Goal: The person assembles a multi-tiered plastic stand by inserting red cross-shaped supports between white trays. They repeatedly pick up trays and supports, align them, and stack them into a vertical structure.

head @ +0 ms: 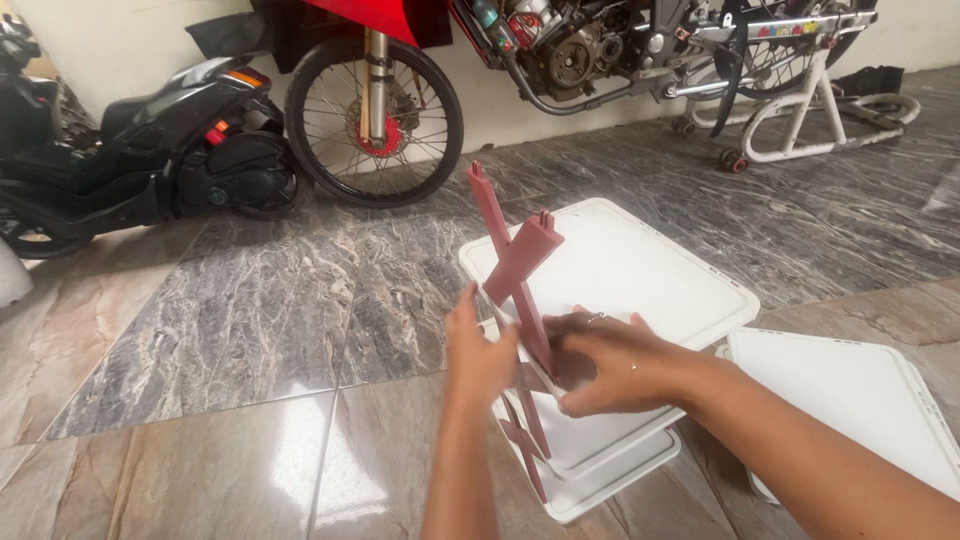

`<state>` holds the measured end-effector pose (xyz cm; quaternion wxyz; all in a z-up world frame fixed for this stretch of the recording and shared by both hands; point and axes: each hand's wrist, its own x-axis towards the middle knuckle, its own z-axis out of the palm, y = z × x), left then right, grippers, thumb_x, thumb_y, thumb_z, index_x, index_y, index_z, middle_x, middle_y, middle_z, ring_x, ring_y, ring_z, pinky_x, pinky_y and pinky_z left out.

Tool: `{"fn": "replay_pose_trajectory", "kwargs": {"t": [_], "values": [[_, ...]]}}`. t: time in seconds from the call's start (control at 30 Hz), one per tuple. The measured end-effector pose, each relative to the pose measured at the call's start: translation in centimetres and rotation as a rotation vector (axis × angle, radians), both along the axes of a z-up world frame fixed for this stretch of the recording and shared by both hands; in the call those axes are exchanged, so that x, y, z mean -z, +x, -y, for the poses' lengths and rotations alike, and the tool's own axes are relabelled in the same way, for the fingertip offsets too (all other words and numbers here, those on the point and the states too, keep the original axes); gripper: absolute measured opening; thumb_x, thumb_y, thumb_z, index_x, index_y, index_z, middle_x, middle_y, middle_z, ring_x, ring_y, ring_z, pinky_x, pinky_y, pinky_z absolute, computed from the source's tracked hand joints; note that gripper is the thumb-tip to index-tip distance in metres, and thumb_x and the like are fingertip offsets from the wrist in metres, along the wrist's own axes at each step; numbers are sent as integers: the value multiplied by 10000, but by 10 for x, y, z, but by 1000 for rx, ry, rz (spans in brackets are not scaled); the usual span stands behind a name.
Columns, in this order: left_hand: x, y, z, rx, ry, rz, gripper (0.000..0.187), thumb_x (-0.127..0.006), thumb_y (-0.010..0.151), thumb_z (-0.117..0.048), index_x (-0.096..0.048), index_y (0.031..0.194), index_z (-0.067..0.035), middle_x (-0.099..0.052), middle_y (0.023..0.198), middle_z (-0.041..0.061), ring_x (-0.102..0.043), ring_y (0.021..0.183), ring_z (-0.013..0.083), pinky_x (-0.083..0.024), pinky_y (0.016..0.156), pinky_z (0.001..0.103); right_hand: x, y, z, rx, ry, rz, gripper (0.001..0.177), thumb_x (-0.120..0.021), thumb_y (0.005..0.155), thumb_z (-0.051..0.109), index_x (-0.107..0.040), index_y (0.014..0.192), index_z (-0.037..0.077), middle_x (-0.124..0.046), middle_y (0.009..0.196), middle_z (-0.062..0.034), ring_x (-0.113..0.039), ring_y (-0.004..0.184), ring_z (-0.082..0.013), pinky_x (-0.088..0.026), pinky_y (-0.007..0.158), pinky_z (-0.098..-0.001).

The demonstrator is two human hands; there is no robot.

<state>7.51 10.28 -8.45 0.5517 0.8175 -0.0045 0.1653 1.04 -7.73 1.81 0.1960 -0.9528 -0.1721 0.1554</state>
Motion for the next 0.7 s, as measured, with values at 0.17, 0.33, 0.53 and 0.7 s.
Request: {"fn": "replay_pose_trajectory", "kwargs": {"t": [0.17, 0.33, 0.53, 0.7], "values": [[10, 14, 2, 87, -30, 33, 899, -699, 851, -26, -255, 1621, -164, -358, 1511, 143, -553, 1298, 322, -543, 1017, 386, -3, 15, 2, -23, 347, -64, 642, -720, 785, 481, -630, 1349, 189, -654, 1328, -65, -572, 1304, -222, -389, 1111, -487], [-3, 11, 9, 104, -205, -165, 923, -700, 807, 13, -250, 1592, -164, -340, 1519, 90, -654, 1208, 297, -627, 914, 310, -12, 51, -15, 156, 537, 160, 561, -738, 855, 474, -674, 1323, 172, -776, 867, -89, -759, 833, -215, -556, 753, -363], [-10, 13, 9, 113, -222, -280, 986, -733, 762, -31, -224, 1598, -151, -356, 1505, 119, -645, 1249, 304, -639, 919, 346, -9, 70, -46, 220, 643, 273, 306, -695, 829, 337, -799, 928, 67, -764, 802, -52, -723, 778, -157, -550, 704, -328], [-7, 18, 3, 61, 19, -229, 990, -826, 747, -225, -306, 1586, -146, -513, 1441, 186, -561, 1307, 319, -519, 1002, 396, -9, 62, -45, 222, 645, 274, 283, -655, 819, 281, -810, 826, 45, -723, 737, -83, -684, 685, -179, -528, 643, -351]]}}
